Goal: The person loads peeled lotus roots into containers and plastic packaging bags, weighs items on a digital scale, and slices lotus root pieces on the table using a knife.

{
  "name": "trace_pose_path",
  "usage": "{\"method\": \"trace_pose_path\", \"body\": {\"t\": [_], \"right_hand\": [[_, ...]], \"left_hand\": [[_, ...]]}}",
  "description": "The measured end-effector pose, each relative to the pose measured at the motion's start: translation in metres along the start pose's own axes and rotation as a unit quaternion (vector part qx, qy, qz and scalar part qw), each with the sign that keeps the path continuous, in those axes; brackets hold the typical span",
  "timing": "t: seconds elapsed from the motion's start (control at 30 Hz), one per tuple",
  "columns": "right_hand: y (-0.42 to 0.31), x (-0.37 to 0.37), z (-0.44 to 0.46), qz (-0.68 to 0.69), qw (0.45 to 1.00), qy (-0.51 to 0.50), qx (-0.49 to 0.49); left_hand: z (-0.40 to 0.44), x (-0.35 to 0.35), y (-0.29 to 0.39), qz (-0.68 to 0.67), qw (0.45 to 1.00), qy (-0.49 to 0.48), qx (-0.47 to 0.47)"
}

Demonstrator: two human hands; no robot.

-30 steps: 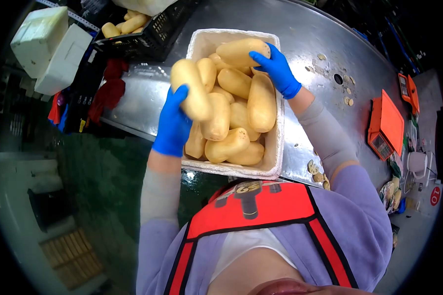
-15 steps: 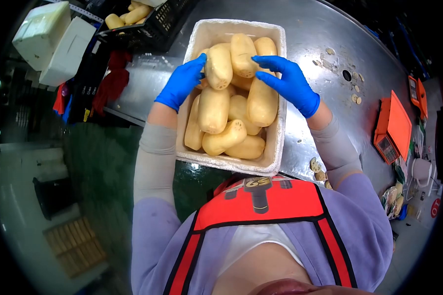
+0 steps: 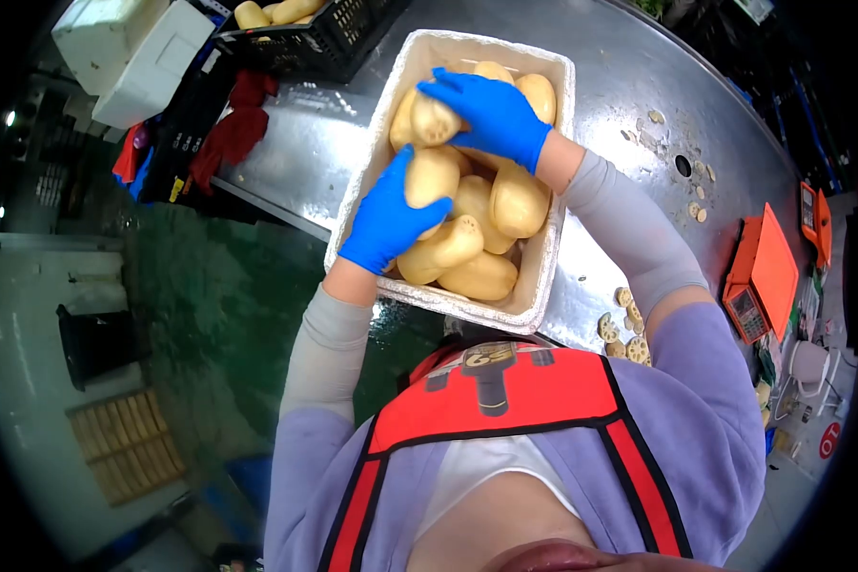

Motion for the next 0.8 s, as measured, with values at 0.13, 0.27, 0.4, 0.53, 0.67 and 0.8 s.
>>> {"method": "trace_pose_path", "body": {"t": [0.13, 0.27, 0.4, 0.53, 0.67, 0.8], "right_hand": [[0.028, 0.024, -0.008, 0.479, 0.828, 0.140, -0.253], [0.025, 0.053, -0.042, 0.637, 0.656, 0.215, -0.343], [0.004, 0.073, -0.096, 0.789, 0.423, 0.310, -0.320], [-0.013, 0.097, -0.167, 0.745, 0.409, 0.368, -0.377], [-0.014, 0.122, -0.243, 0.731, 0.381, 0.440, -0.356], [-0.015, 0.158, -0.321, 0.731, 0.332, 0.504, -0.318]], "left_hand": [[-0.010, 0.016, -0.015, -0.576, 0.795, -0.036, 0.188], [-0.010, 0.027, 0.008, -0.743, 0.658, -0.045, 0.114], [0.014, 0.019, 0.019, -0.525, 0.851, -0.025, 0.000], [0.018, -0.011, 0.082, -0.779, 0.572, -0.242, 0.087], [0.020, -0.049, 0.132, -0.769, 0.558, -0.283, 0.131], [0.027, -0.097, 0.171, -0.696, 0.626, -0.317, 0.154]]}}
Point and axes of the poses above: each hand's wrist, its own z-axis towards the middle knuckle, its own x-axis out of the back of the hand, y = z × x, the point moved 4 cm from there along z, towards the middle knuckle, and after that the axes turned 1 degree about -x, right-handed, at the moved point
